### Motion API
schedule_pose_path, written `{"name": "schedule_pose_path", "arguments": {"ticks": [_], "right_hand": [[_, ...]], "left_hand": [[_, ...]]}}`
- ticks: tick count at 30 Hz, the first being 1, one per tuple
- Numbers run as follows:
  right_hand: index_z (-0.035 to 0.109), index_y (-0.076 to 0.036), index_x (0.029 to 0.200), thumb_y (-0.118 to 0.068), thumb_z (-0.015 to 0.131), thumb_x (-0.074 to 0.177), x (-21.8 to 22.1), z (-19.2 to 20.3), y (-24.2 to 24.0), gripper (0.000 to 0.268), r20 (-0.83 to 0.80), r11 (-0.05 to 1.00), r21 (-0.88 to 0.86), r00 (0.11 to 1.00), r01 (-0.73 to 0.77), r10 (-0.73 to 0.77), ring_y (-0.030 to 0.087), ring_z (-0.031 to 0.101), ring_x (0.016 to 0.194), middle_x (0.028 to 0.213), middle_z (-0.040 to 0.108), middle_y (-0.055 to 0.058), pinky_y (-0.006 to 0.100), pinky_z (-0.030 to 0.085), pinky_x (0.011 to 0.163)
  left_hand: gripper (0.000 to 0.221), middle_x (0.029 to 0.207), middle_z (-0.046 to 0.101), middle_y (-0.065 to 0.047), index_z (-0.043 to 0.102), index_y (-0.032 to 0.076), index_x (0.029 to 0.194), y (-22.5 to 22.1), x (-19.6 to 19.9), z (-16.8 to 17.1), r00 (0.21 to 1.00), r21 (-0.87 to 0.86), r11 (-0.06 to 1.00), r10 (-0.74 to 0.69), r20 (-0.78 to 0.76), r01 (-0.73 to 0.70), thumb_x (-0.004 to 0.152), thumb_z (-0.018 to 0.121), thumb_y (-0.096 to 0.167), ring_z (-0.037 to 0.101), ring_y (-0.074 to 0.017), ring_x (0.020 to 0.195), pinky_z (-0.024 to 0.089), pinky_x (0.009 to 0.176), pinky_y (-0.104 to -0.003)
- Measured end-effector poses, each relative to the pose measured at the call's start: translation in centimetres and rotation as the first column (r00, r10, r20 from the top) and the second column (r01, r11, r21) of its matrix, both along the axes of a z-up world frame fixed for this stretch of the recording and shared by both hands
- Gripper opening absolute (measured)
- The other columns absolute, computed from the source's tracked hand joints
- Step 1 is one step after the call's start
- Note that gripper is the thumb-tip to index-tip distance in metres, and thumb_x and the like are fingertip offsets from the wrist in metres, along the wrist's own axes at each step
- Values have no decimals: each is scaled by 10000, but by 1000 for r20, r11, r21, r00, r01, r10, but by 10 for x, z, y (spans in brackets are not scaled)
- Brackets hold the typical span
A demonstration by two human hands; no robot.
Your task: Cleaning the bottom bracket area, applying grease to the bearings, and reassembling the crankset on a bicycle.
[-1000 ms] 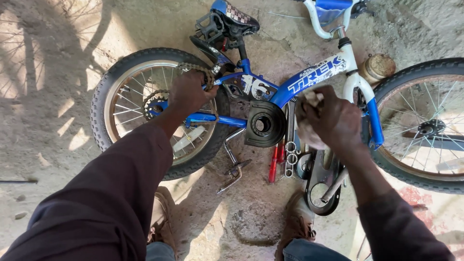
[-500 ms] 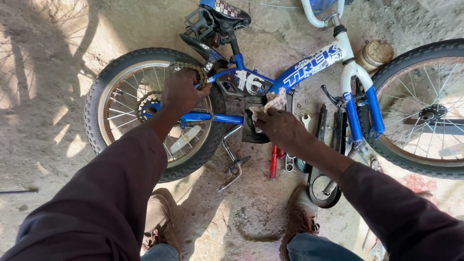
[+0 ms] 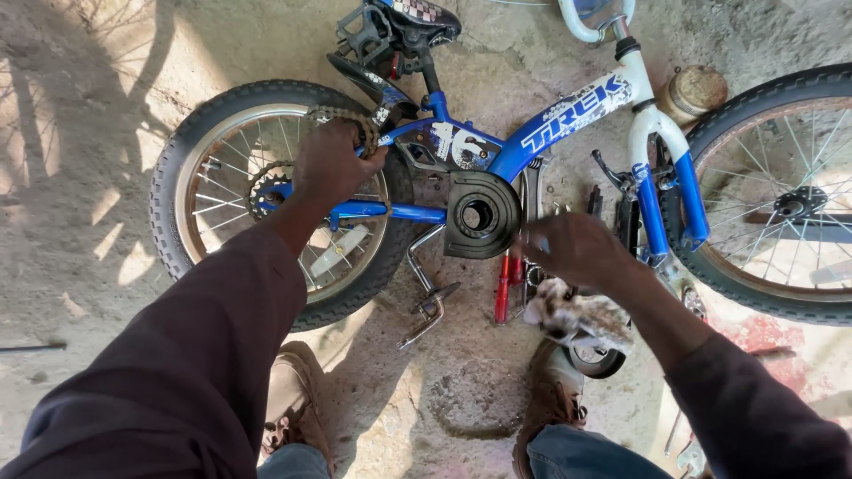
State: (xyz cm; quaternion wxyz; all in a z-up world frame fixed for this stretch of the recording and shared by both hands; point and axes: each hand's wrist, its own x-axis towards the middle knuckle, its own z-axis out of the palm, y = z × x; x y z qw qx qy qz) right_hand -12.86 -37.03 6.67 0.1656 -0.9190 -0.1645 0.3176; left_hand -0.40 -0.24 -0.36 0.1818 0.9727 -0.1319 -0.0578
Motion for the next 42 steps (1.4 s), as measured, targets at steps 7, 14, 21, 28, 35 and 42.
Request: {"name": "schedule_pose_path", "arguments": {"ticks": [7, 14, 21, 28, 35, 42], "right_hand": [[597, -334, 1337, -314, 524, 991, 7, -71, 19, 355, 387, 984, -99, 906, -145, 173, 284, 746, 718, 791, 713, 39, 424, 592, 596], [644, -239, 1302, -280, 604, 884, 10, -70, 32, 422, 345, 970, -201, 917, -137, 201, 316, 740, 661, 674, 700, 99, 449, 582, 545], [659, -134, 1211, -155, 572, 940, 16, -34, 37, 285, -308, 886, 288, 911, 364, -275, 248, 652, 388, 541, 667, 103, 349, 517, 456], [584, -29, 1371, -85, 558, 966, -6, -31, 51, 409, -665, 527, 449, 664, 722, -343, 225, 605, 341, 556, 639, 188, 273, 435, 290], [478, -22, 1500, -97, 492, 1029, -23, -46, 68, 478, -834, 68, 448, 444, 891, -327, 169, 600, 394, 684, 671, 162, 218, 406, 324], [395, -18, 1547, -119, 420, 1053, -27, -46, 81, 505, -929, -249, 333, 271, 910, -253, 171, 607, 535, 880, 699, 124, 194, 396, 413]], "left_hand": [[505, 788, 579, -147, 637, 49, 798, 1, 2, -2, 999, 55, 997, -53, 11, 52, 992, 727, 506, 705, -348, 745, 597, 541, -445], [543, 797, 565, -108, 576, 111, 766, 6, 9, -14, 999, 88, 995, -39, -34, 42, 1004, 686, 586, 683, -313, 700, 540, 449, -440], [524, 780, 516, -91, 520, 132, 741, 6, 8, -13, 996, -13, 1000, -30, -80, 29, 1021, 693, 541, 652, -310, 682, 484, 430, -421], [533, 795, 515, -104, 518, 134, 763, 7, 9, -14, 997, -3, 1000, -8, -82, 8, 1021, 696, 564, 655, -318, 699, 512, 463, -425], [534, 823, 537, -111, 534, 126, 779, 5, 7, -9, 994, -7, 1000, -7, -108, 6, 1028, 692, 570, 655, -321, 732, 512, 491, -437], [584, 857, 574, -125, 574, 116, 793, 7, 7, -13, 992, 33, 999, 17, -127, -13, 998, 692, 650, 675, -329, 772, 561, 549, -468]]}}
